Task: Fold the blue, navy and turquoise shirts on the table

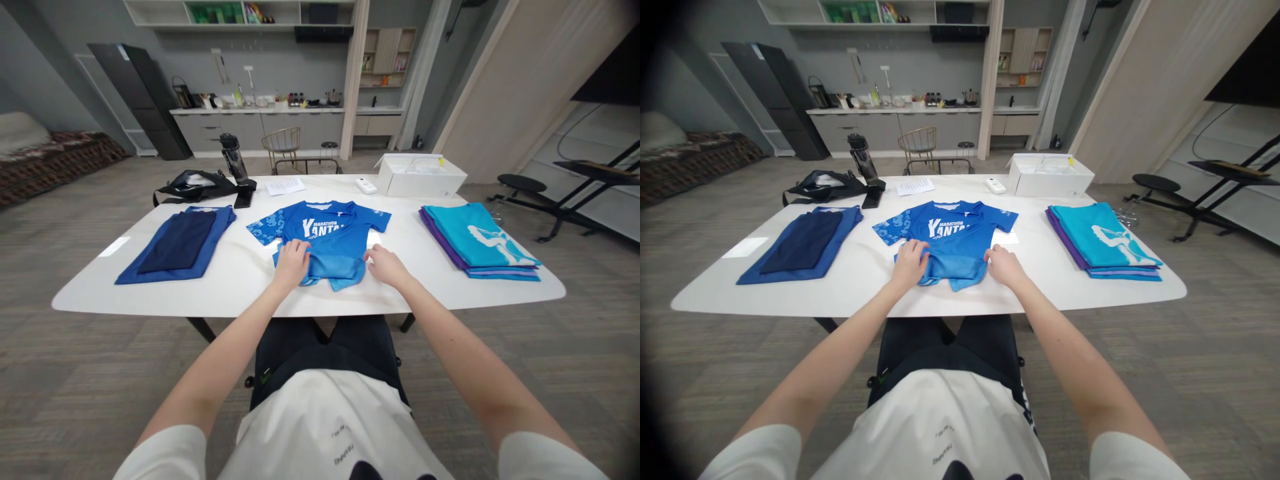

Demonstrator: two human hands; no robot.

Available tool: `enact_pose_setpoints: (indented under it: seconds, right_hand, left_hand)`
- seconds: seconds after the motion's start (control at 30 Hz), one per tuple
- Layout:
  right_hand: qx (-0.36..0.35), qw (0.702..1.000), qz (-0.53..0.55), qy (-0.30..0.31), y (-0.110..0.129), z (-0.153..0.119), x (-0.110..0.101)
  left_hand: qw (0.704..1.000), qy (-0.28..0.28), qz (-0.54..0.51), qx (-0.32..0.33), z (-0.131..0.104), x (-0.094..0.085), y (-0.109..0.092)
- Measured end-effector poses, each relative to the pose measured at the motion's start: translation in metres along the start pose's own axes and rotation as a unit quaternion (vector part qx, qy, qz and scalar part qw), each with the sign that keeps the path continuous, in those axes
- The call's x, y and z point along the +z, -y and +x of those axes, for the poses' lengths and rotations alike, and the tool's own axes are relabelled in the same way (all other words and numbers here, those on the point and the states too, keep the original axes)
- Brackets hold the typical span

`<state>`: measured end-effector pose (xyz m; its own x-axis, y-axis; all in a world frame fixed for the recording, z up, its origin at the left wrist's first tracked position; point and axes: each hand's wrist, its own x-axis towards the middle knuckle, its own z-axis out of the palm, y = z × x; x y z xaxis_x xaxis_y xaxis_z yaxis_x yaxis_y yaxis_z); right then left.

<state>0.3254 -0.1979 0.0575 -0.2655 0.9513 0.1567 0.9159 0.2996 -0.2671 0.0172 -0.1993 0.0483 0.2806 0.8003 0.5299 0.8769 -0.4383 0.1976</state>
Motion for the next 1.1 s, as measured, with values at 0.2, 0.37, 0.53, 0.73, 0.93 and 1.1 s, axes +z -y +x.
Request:
enact_pose_setpoints:
  seconds: [0.2, 0.37, 0.53, 0.73, 0.93, 1.1]
  right_hand:
    - [-0.115, 0.990, 0.080, 0.007, 0.037, -0.026, 0.028]
    - [-0.065, 0.998, 0.003, -0.014, 0.059, -0.031, 0.053]
    - [-0.016, 1.000, -0.018, -0.013, 0.052, -0.008, 0.054]
    - [0.017, 0.996, 0.017, -0.082, 0.029, -0.003, 0.036]
    - [-0.028, 0.967, 0.121, -0.224, 0.011, -0.017, 0.011]
    - [0.010, 0.951, 0.148, -0.272, -0.006, -0.026, -0.015]
  left_hand:
    - [0.985, 0.147, 0.021, 0.089, -0.044, 0.004, -0.020]
    - [0.988, 0.154, -0.014, -0.003, -0.045, 0.017, 0.001]
    - [0.983, 0.138, -0.096, -0.069, -0.030, 0.023, 0.030]
    - [0.987, -0.024, -0.134, -0.083, -0.025, -0.001, 0.039]
    - [0.992, -0.014, -0.118, -0.039, -0.021, -0.037, 0.036]
    - [0.998, 0.025, -0.052, -0.028, -0.027, -0.055, 0.035]
